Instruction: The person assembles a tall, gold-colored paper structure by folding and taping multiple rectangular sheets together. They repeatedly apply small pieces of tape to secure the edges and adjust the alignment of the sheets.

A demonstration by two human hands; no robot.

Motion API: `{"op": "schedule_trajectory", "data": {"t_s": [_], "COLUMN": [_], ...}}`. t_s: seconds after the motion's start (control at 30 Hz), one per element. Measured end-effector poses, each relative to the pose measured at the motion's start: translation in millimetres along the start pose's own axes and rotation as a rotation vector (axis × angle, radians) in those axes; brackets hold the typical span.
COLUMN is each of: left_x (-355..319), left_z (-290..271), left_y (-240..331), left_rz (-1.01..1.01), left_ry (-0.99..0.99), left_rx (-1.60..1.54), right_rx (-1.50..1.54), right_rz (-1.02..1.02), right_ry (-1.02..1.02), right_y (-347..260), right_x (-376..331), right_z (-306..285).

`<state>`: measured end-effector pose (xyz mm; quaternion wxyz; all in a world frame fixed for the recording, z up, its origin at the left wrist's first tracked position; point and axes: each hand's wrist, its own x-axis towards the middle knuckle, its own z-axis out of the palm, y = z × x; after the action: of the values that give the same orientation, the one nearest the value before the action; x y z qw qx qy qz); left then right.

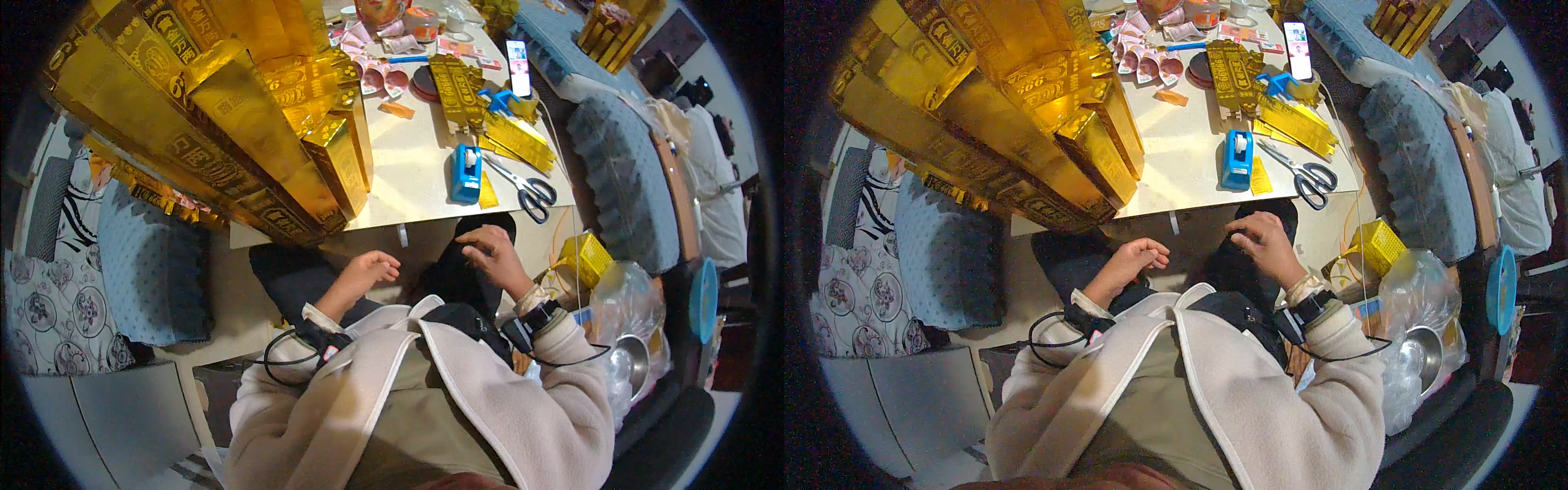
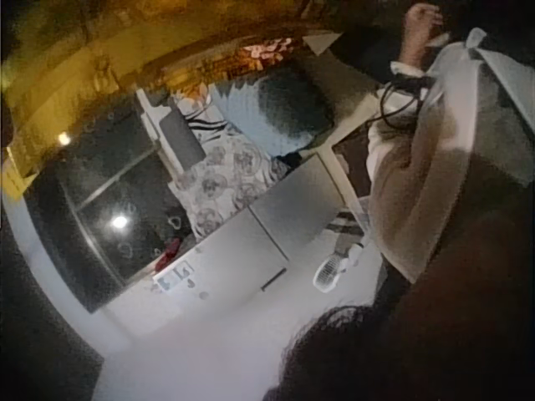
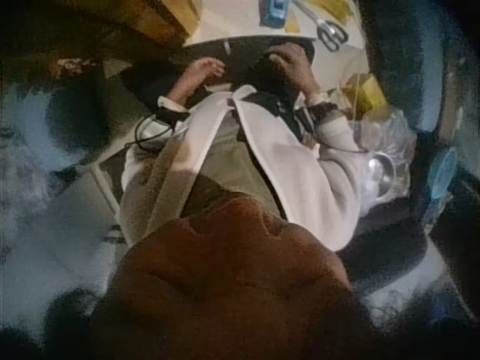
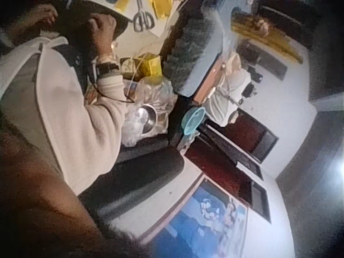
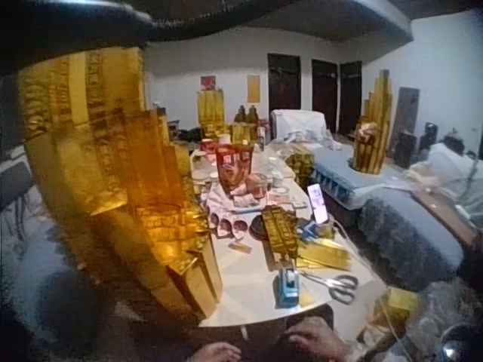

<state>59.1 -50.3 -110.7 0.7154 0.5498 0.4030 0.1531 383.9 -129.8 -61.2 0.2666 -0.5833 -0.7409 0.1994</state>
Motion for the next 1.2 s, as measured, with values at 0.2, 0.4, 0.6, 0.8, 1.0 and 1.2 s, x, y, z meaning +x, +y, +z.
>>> {"op": "schedule_trajectory", "data": {"t_s": [0.2, 0.4, 0.6, 0.8, 1.0, 1.2], "left_x": [10, 28, 46, 63, 65, 66], "left_z": [-1, 1, 12, 19, 14, 15], "left_y": [-3, -7, -5, -6, -11, -9], "left_rz": [-0.006, 0.063, 0.177, 0.281, 0.261, 0.261], "left_ry": [0.058, 0.208, 0.252, 0.201, 0.204, 0.236], "left_rx": [-0.044, -0.182, -0.412, -0.468, -0.43, -0.386], "right_rx": [0.558, 0.393, 0.611, 1.196, 1.292, 1.195], "right_rz": [0.33, 0.395, 0.624, 0.829, 0.806, 0.828], "right_ry": [0.07, 0.214, 0.158, 0.266, 0.242, 0.23], "right_y": [-15, 8, 25, 19, 32, 34], "right_x": [0, -7, -4, 16, 22, 22], "right_z": [0, 7, 14, 21, 34, 36]}}
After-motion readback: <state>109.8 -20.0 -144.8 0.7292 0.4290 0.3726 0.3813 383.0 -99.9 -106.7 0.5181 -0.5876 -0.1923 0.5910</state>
